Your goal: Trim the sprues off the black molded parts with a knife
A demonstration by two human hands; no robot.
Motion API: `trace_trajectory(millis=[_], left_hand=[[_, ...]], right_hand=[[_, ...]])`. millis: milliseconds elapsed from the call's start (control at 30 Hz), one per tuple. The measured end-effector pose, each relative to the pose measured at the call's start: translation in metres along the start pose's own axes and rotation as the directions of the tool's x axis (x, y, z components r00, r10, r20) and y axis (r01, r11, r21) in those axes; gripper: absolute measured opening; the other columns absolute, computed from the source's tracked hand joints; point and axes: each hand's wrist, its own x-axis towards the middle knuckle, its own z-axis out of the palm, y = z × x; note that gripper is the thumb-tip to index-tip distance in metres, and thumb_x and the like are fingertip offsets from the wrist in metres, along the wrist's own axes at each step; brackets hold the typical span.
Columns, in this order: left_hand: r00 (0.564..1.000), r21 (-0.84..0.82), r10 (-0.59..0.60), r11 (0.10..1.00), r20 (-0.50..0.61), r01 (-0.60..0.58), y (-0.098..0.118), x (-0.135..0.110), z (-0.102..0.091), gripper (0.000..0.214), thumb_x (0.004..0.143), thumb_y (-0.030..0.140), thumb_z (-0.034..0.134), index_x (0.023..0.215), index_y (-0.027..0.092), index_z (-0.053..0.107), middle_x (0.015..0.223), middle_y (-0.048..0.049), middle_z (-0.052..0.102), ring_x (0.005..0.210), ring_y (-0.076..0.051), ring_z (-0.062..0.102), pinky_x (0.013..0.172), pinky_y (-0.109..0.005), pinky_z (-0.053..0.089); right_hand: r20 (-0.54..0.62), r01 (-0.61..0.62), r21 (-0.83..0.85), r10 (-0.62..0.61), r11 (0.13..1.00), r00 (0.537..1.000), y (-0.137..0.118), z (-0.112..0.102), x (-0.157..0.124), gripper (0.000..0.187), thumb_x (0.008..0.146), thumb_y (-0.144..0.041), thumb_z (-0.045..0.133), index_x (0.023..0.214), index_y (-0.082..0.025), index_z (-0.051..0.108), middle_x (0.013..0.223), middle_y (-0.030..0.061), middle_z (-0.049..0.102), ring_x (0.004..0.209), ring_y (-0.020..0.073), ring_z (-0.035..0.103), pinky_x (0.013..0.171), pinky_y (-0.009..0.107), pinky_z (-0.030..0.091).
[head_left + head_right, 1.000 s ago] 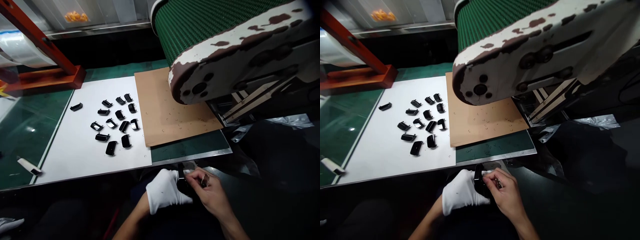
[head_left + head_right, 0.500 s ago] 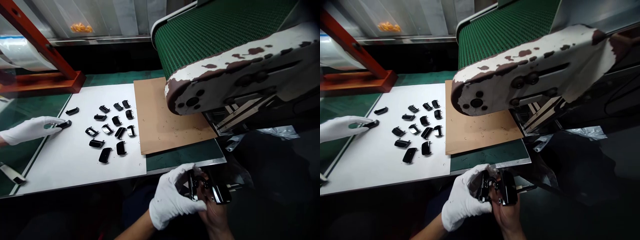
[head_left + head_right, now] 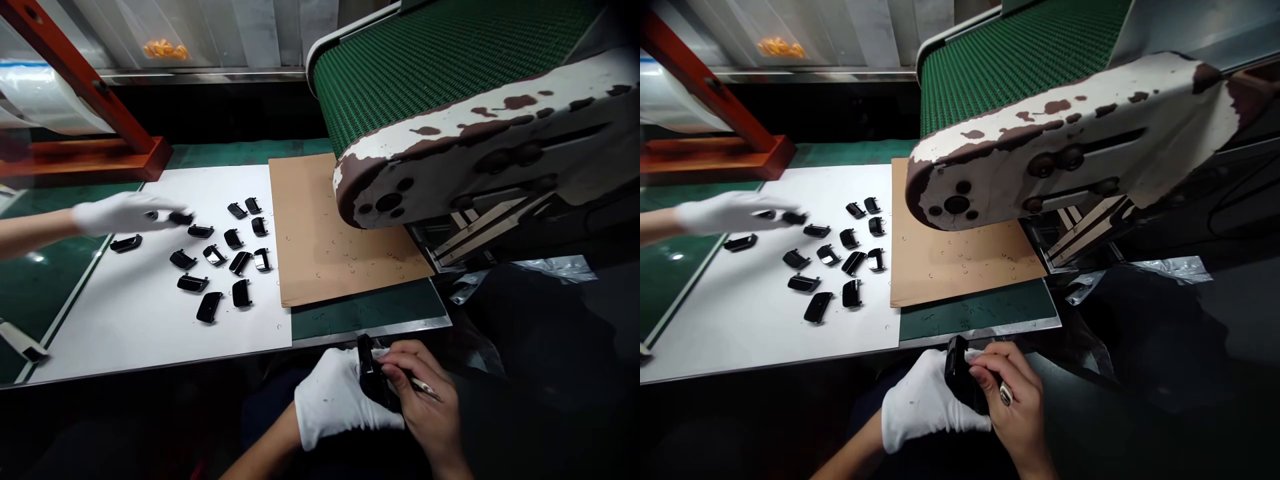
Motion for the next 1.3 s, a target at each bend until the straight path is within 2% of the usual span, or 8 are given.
trace_trajectory(millis=[300,433,567,667,800,933,1100,1300], left_hand=[[0.997,0.003,-0.052,0.999,-0.056,0.053,0.001,0.002,0.001,0.033,0.064,0.026,0.084,0.093,0.015,0.074,0.082,0.0026,0.069,0.079,-0.020,0.065,0.073,-0.024,0.051],[0.998,-0.101,-0.010,0.995,-0.062,0.004,0.000,0.001,0.007,0.039,0.072,0.028,0.080,0.108,0.018,0.070,0.090,0.0018,0.069,0.088,-0.020,0.065,0.080,-0.024,0.051],[0.987,0.016,0.027,1.000,-0.160,-0.025,-0.001,0.004,0.009,0.056,0.071,0.026,0.081,0.123,0.022,0.062,0.093,0.0021,0.068,0.086,-0.020,0.065,0.080,-0.024,0.051],[0.986,0.089,-0.002,0.996,-0.168,0.017,-0.005,0.007,0.009,0.071,0.069,0.033,0.083,0.134,0.024,0.055,0.100,-0.0007,0.070,0.091,-0.023,0.067,0.084,-0.028,0.053],[0.973,0.129,0.009,0.991,-0.229,0.021,-0.012,0.010,0.012,0.087,0.062,0.040,0.087,0.139,0.022,0.049,0.116,-0.0067,0.069,0.106,-0.028,0.065,0.098,-0.037,0.049],[0.966,0.064,0.018,0.998,-0.257,-0.002,-0.011,0.012,0.018,0.085,0.063,0.034,0.086,0.139,0.021,0.050,0.116,-0.0048,0.070,0.105,-0.026,0.066,0.097,-0.033,0.051],[0.952,0.170,0.016,0.985,-0.305,0.037,-0.002,0.015,0.023,0.081,0.060,0.034,0.087,0.132,0.017,0.057,0.109,-0.0077,0.072,0.100,-0.028,0.067,0.095,-0.038,0.052],[0.947,0.034,0.039,0.999,-0.320,-0.029,0.001,0.020,0.025,0.063,0.061,0.024,0.084,0.120,0.021,0.062,0.108,-0.0020,0.074,0.096,-0.023,0.070,0.092,-0.031,0.055]], right_hand=[[0.077,-0.050,0.019,0.048,0.999,0.996,-0.001,-0.004,0.007,0.010,0.083,-0.020,0.069,0.085,-0.028,0.075,0.083,0.0014,0.074,0.077,0.0194,0.069,0.068,0.027,0.054],[0.001,-0.157,0.106,0.158,0.982,0.987,0.003,-0.002,0.005,0.006,0.083,-0.026,0.068,0.081,-0.025,0.073,0.079,0.0022,0.071,0.065,0.0179,0.066,0.055,0.027,0.051],[-0.105,-0.248,0.248,0.280,0.937,0.954,0.008,0.004,0.001,0.011,0.084,-0.033,0.066,0.085,-0.022,0.070,0.055,-0.0037,0.057,0.038,0.0098,0.045,0.036,0.022,0.035],[-0.180,-0.262,0.355,0.340,0.898,0.923,0.006,0.010,0.000,0.020,0.081,-0.041,0.069,0.079,-0.021,0.067,0.041,-0.0087,0.043,0.031,0.0078,0.035,0.032,0.020,0.029],[-0.253,-0.277,0.457,0.422,0.845,0.871,0.005,0.015,0.003,0.026,0.070,-0.042,0.077,0.069,-0.020,0.064,0.037,-0.0092,0.041,0.030,0.0060,0.031,0.030,0.019,0.025],[-0.264,-0.320,0.545,0.521,0.775,0.812,0.006,0.014,0.005,0.024,0.066,-0.037,0.081,0.065,-0.021,0.063,0.040,-0.0075,0.048,0.031,0.0069,0.037,0.030,0.019,0.028],[-0.247,-0.353,0.641,0.619,0.681,0.745,0.008,0.015,0.005,0.020,0.062,-0.034,0.083,0.073,-0.023,0.070,0.064,0.0004,0.072,0.048,0.0167,0.064,0.035,0.023,0.045],[-0.210,-0.377,0.689,0.668,0.620,0.714,0.011,0.016,0.002,0.020,0.064,-0.035,0.082,0.079,-0.025,0.074,0.076,0.0021,0.078,0.068,0.0232,0.073,0.053,0.032,0.060]])
